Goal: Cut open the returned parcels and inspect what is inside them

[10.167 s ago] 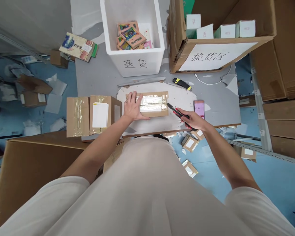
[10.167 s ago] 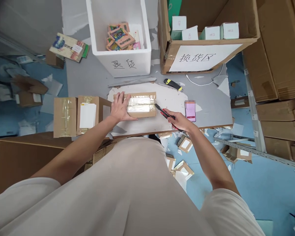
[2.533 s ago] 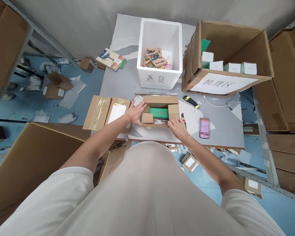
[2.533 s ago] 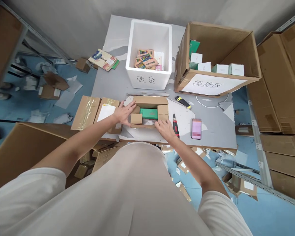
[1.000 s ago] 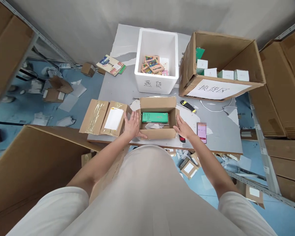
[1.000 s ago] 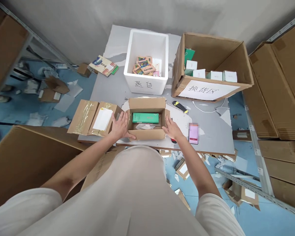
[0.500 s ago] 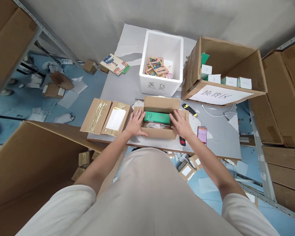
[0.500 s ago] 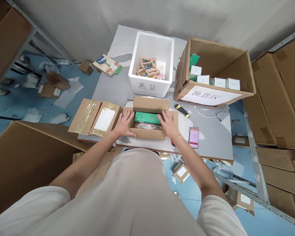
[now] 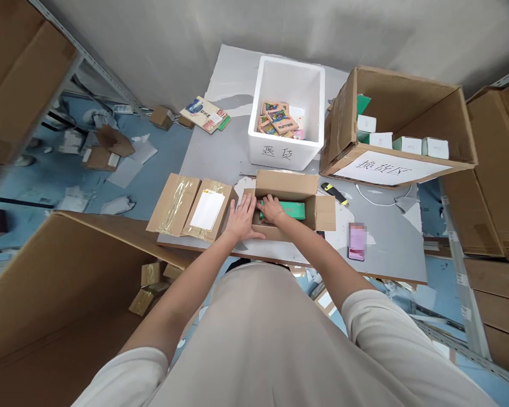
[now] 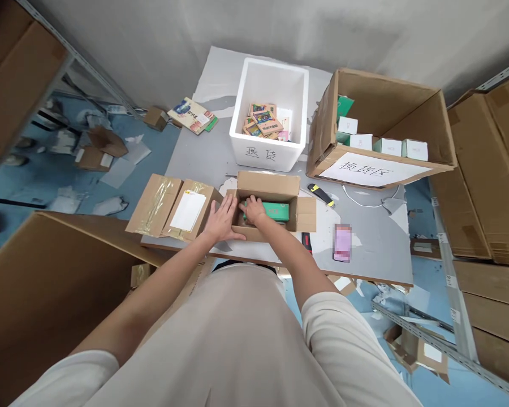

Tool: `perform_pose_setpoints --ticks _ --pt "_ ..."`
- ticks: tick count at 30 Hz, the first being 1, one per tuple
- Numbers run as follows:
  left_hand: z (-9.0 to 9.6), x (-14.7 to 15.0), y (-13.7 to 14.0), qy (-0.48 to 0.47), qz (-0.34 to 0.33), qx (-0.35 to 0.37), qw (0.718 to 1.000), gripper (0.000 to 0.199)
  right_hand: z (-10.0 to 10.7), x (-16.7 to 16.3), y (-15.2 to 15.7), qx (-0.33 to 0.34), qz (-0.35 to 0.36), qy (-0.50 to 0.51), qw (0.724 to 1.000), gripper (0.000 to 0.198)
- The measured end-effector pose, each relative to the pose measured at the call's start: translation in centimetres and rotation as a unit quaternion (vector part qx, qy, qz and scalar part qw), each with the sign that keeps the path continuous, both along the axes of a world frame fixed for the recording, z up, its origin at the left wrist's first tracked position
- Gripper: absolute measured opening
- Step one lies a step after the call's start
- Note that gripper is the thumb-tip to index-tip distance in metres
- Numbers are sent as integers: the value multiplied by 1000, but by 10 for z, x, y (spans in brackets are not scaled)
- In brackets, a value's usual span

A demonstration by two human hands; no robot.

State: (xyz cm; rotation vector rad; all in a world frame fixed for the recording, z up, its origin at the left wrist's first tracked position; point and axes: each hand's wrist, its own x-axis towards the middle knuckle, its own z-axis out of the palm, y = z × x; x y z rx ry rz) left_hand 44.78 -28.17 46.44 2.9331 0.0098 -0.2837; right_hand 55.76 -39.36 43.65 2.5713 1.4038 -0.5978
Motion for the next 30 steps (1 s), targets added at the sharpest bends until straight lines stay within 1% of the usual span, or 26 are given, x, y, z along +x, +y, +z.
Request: perform_pose_setpoints --ticks 2,4,6,9,10,12,14,16,17,21,23,25,26,28,30 --pt "-1 -2 -2 1 5 -3 1000 130 2 0 -4 0 23 -10 1000 60" --pt "-2 -4 -4 2 15 -7 1000 129 10 4 -12 36 36 2 999 58" --pt "-2 -5 -5 2 18 -10 1000 128 22 12 -28 108 36 36 993 52" --pt "-1 -5 -5 4 20 -15 1000 128 42 25 -63 237 11 103 966 45" --pt "0 -5 -4 6 21 -17 1000 129 48 29 -76 271 -3 117 956 45" --pt "0 -5 -4 11 24 -19 999 132 55 32 -100 310 -43 127 941 47" --pt "0 -5 -4 13 23 -21 999 133 56 31 -117 317 -78 115 938 43" --pt "0 -4 -4 12 21 -20 1000 132 55 26 -123 299 -88 85 946 38" --pt "1 -3 -5 10 20 -19 1000 131 54 23 -122 284 -85 66 953 39" --pt "4 0 -9 -1 27 -1 1000 127 57 15 -103 205 -43 22 978 54" --pt "4 2 -10 -4 36 7 999 123 62 16 -93 164 -15 24 986 54" --pt "3 5 -11 -9 45 14 999 119 68 20 -88 142 4 23 990 52" --pt "3 8 -11 -12 50 16 999 118 72 22 -87 143 7 16 990 52" --pt "2 17 -9 -17 63 19 998 118 83 27 -90 172 -1 -12 985 53" --pt "2 30 -5 -17 77 21 997 120 104 27 -98 219 -17 -47 974 54"
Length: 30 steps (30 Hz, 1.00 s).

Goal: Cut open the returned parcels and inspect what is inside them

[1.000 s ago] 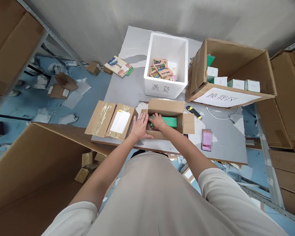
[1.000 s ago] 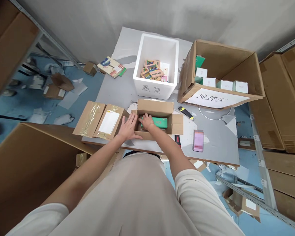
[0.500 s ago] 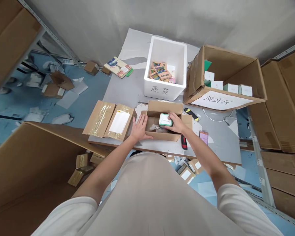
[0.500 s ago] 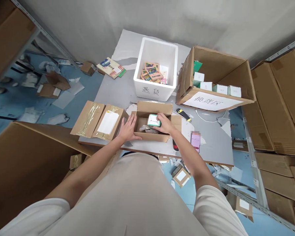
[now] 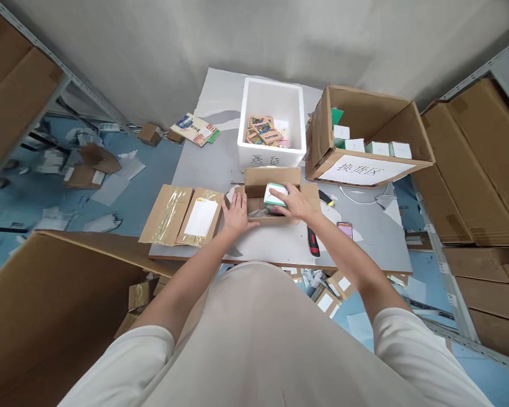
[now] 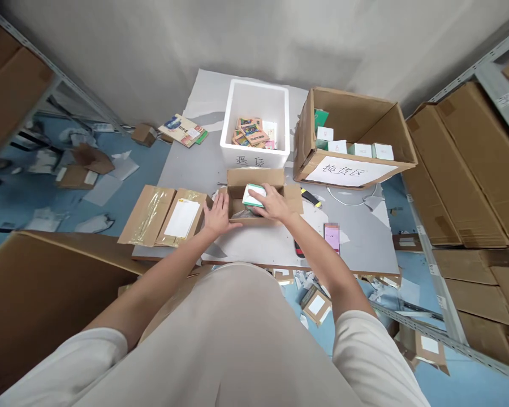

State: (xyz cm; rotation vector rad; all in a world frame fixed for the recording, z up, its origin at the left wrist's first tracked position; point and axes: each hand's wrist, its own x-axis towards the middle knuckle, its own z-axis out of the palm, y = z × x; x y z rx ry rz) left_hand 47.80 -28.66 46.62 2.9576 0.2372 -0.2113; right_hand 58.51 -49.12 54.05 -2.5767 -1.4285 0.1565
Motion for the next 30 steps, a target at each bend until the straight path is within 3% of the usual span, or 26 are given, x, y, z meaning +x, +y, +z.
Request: perform_pose_setpoints --ticks 5,8,11,16,18,20,22,26,30 --pt "7 32 14 17 11 6 1000 124 82 -27 -39 108 -16 -61 992 56" --pt "10 39 20 24 14 2 1000 128 105 -53 -70 143 -32 -62 987 58" --pt "12 38 22 21 -2 -13 1000 128 72 -75 -89 151 -23 -27 988 58" --pt "22 14 17 -22 -64 -52 996 112 -38 -102 -86 79 -20 69 994 50" --pt "26 -5 5 -54 -143 -80 985 106 -68 -110 -79 52 -13 96 994 49" --pt "28 -26 -17 -58 -270 -114 954 106 -84 -114 -73 52 -9 117 992 51" --pt "24 -41 -42 -31 -330 -129 934 109 -92 -117 -69 90 -16 139 986 60" --pt "8 -46 -79 1 -312 -111 944 101 -105 -119 -71 209 -87 194 955 96" --pt "-1 -42 -75 12 -290 -154 945 86 -133 -128 -86 213 -195 301 909 111"
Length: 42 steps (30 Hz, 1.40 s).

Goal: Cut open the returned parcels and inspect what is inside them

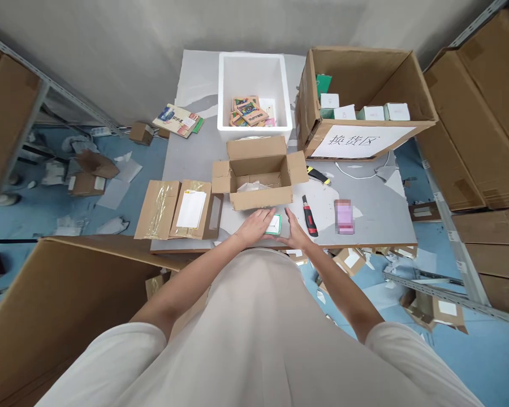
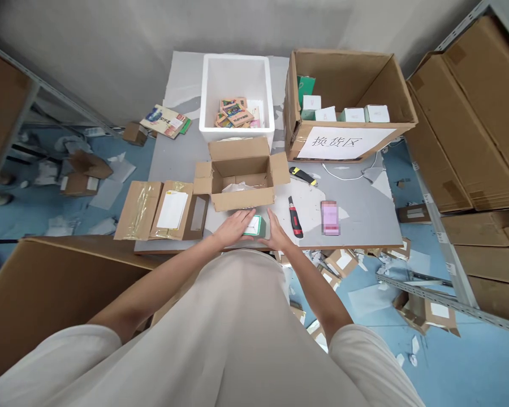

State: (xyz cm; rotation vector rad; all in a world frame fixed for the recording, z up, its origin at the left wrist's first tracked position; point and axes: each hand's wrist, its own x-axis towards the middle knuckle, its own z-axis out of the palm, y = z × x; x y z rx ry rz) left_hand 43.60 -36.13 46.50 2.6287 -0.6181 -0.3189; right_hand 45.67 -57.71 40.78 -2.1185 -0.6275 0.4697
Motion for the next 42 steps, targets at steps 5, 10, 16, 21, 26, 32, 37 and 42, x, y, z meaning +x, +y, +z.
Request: perform_pose_setpoints --ticks 5,10,16,21,26,32,37,42 --pt "-4 -16 30 11 91 -111 990 85 -24 -15 -10 50 -88 194 976 106" --pt "-4 -37 40 9 223 -221 950 82 -1 -15 -8 204 -143 221 943 93" --pt "3 -42 34 60 303 -343 887 89 44 8 -17 248 -144 160 945 80" --pt "18 -36 49 285 253 -422 823 89 72 31 -30 183 -127 39 974 78" --pt "3 -30 58 433 281 -498 697 93 93 34 -23 104 -48 -35 993 63" --pt "-29 -31 47 395 339 -431 737 109 88 25 30 -13 62 -166 984 47" --pt "-18 -29 51 129 202 -294 925 120 71 18 56 -108 129 -154 974 51" --pt "-21 -18 56 70 126 -214 966 93 67 24 49 -72 194 -140 968 48"
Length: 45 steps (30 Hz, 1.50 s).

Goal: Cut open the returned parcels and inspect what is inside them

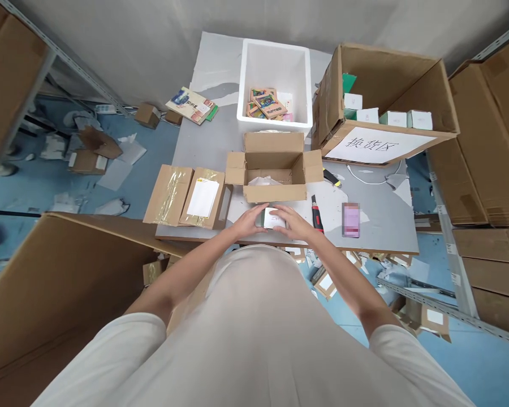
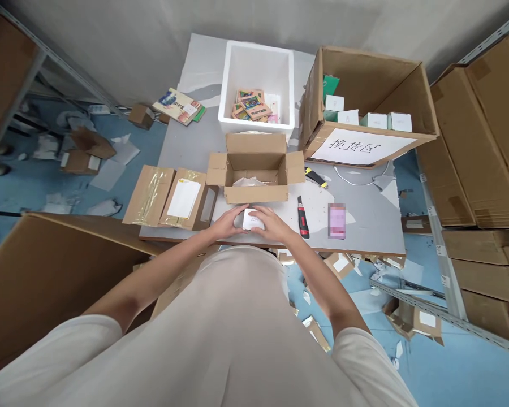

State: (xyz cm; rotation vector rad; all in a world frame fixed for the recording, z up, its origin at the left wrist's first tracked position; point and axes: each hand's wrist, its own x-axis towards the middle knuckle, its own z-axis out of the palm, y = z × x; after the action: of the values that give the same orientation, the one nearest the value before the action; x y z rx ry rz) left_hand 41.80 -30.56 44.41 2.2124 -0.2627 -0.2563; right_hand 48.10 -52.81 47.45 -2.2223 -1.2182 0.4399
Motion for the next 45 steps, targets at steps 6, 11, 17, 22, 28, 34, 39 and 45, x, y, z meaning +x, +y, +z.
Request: perform_pose_setpoints --ticks 6,11,17,22,28,34,39,45 --pt "-9 0 2 -30 -17 33 999 90 22 -3 6 -124 37 -87 988 60" --pt "-10 3 2 -39 -20 37 998 88 37 -5 20 -171 57 -128 975 60" --pt "-1 -4 1 -43 -14 -7 999 109 9 24 15 35 -218 47 974 44" --pt "17 -5 -4 -81 -33 53 995 94 -7 21 13 69 -234 -8 970 32" --pt "33 8 -22 -42 55 95 993 60 12 6 3 -21 -133 -40 990 49" --pt "35 9 -25 -56 54 86 993 47 23 -6 17 -107 -209 20 972 60" --pt "38 8 -27 -37 69 73 994 47 28 -7 30 -150 -245 24 957 56" --pt "38 1 -24 -28 64 64 995 49 33 -10 34 -164 -252 40 953 62"
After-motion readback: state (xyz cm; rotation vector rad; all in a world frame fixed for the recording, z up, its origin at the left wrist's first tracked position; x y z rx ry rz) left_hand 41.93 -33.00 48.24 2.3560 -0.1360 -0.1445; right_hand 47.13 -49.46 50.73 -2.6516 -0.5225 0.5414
